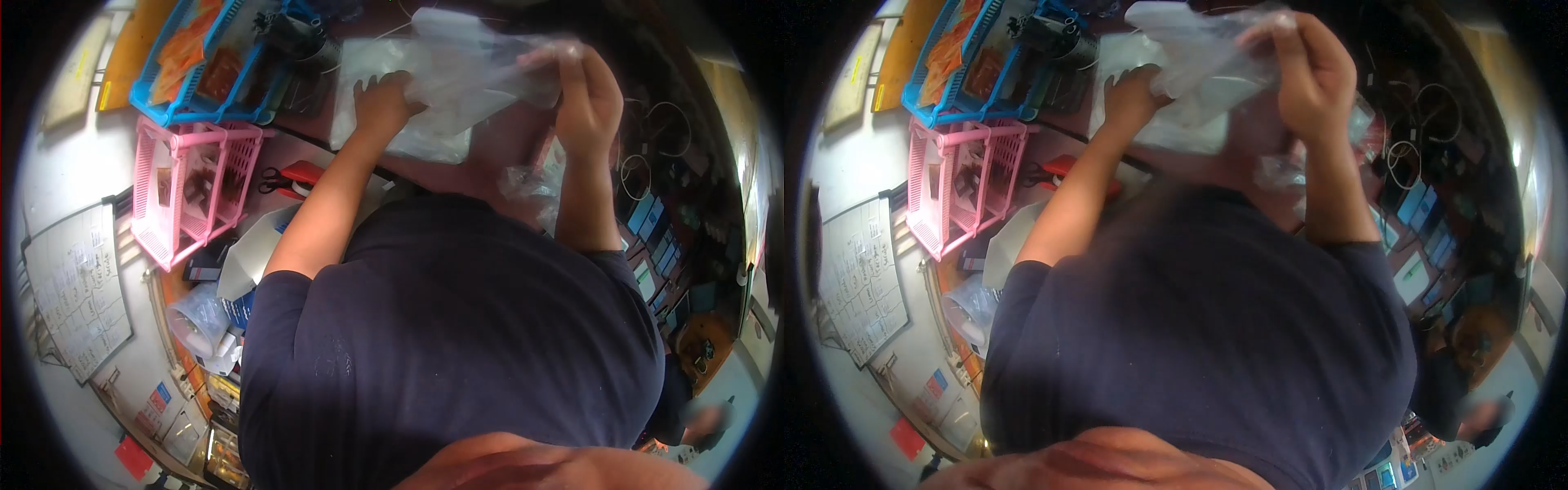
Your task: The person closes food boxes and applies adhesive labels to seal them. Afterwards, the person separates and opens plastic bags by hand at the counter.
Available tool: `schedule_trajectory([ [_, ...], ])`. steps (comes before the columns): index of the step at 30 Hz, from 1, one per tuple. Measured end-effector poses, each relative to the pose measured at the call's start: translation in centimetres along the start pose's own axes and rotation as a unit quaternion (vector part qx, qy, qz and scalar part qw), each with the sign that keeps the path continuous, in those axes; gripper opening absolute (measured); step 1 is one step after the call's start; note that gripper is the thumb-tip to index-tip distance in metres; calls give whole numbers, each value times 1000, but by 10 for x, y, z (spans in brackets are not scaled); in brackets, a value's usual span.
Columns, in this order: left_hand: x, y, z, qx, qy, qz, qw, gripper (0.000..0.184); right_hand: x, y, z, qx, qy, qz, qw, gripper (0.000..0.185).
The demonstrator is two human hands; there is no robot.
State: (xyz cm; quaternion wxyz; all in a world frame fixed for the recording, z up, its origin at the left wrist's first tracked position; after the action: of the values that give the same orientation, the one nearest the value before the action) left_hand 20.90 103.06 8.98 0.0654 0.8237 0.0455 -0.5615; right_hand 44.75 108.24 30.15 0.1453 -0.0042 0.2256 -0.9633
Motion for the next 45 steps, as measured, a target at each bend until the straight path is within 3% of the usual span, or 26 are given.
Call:
schedule_trajectory([
  [2, -8, 1, -6, -30, -35, -6, 999, 80, -2, -8, -31, 57, 5, -20, 998, 28],
  [4, -31, 17, -40, 124, 48, -117, 984, 83, 4, -14, -60, 117, 74, -11, 990, 34],
  [5, -44, 24, -53, 199, 86, -174, 960, 84, 17, -12, -69, 168, 45, 13, 985, 34],
  [7, -22, 26, -54, 99, 162, -81, 979, 83, 50, 14, -90, 282, -16, 76, 956, 36],
  [8, -10, 27, -49, 45, 199, -34, 978, 82, 59, 17, -103, 267, -34, 127, 955, 38],
  [11, 28, 23, -18, -33, 208, 22, 977, 80, 66, 12, -70, 297, -127, 139, 936, 34],
  [12, 33, 23, -14, 21, 131, -22, 991, 80, 56, 3, -62, 224, -53, 153, 961, 25],
  [14, 41, 32, -6, 128, -26, -106, 986, 80, 19, -11, -35, 164, -186, -20, 969, 12],
  [16, 61, 34, 8, 89, 11, 3, 996, 76, -27, -23, -24, 147, -254, -30, 955, 22],
  [18, 77, 40, 14, 58, 49, 114, 991, 73, -39, -34, 5, 101, -221, -18, 970, 21],
  [21, 24, 39, 27, -15, 305, -68, 950, 76, -41, -41, 5, 42, -106, 5, 993, 18],
  [22, -18, 42, 31, 50, 262, -203, 942, 67, -41, -31, -12, 28, -61, -10, 998, 18],
  [24, -97, 55, 26, 53, 412, -364, 834, 49, -24, -30, -2, -33, 80, -69, 994, 10],
  [25, -121, 61, 22, -7, 590, -376, 715, 41, -12, -29, 9, -82, 170, -62, 980, 7],
  [27, -163, 72, 1, 50, 472, -394, 787, 35, 13, -23, 26, -178, 343, -52, 921, 4],
  [28, -180, 74, -11, 81, 410, -397, 817, 33, 22, -21, 25, -177, 338, -55, 923, 6],
  [31, -218, 73, -62, 207, 335, -298, 870, 28, 69, -12, 32, -184, 284, 35, 940, 14],
  [32, -207, 57, -66, 125, 419, -188, 879, 31, 90, -6, 33, -168, 262, 99, 945, 15],
  [33, -176, 54, -65, -14, 609, -29, 792, 41, 109, 0, 45, -165, 127, 132, 969, 19],
  [35, -150, 53, -53, -135, 736, 2, 664, 49, 135, 15, 32, -137, 40, 225, 964, 24],
  [38, -148, 54, -36, -98, 770, -40, 629, 48, 135, 3, -10, -69, 22, 245, 967, 20],
  [39, -145, 53, -41, -74, 790, -39, 607, 46, 133, -2, -10, -74, 86, 221, 969, 18],
  [41, -114, 62, -46, -72, 891, 69, 443, 44, 133, -1, -9, -71, 210, 178, 959, 16],
  [42, -118, 66, -60, -128, 848, 31, 513, 44, 142, 8, -12, -77, 198, 181, 960, 16],
  [43, -120, 64, -65, -98, 806, 54, 582, 44, 145, 13, -14, -88, 203, 184, 958, 16],
  [45, -114, 64, -59, -171, 802, 25, 572, 35, 148, 16, -23, -112, 211, 187, 953, 16],
])
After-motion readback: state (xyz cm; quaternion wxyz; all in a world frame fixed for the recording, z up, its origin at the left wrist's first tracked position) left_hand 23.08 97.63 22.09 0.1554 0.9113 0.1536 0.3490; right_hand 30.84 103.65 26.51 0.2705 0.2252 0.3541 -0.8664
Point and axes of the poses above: each hand's wrist, its own y-axis away from the middle knuckle, its own x-axis out of the palm, z = x × y, the point moved 8 cm from there along -y, towards the middle knuckle, and after that the axes turned 1 degree about -x, right-handed, at the moved point
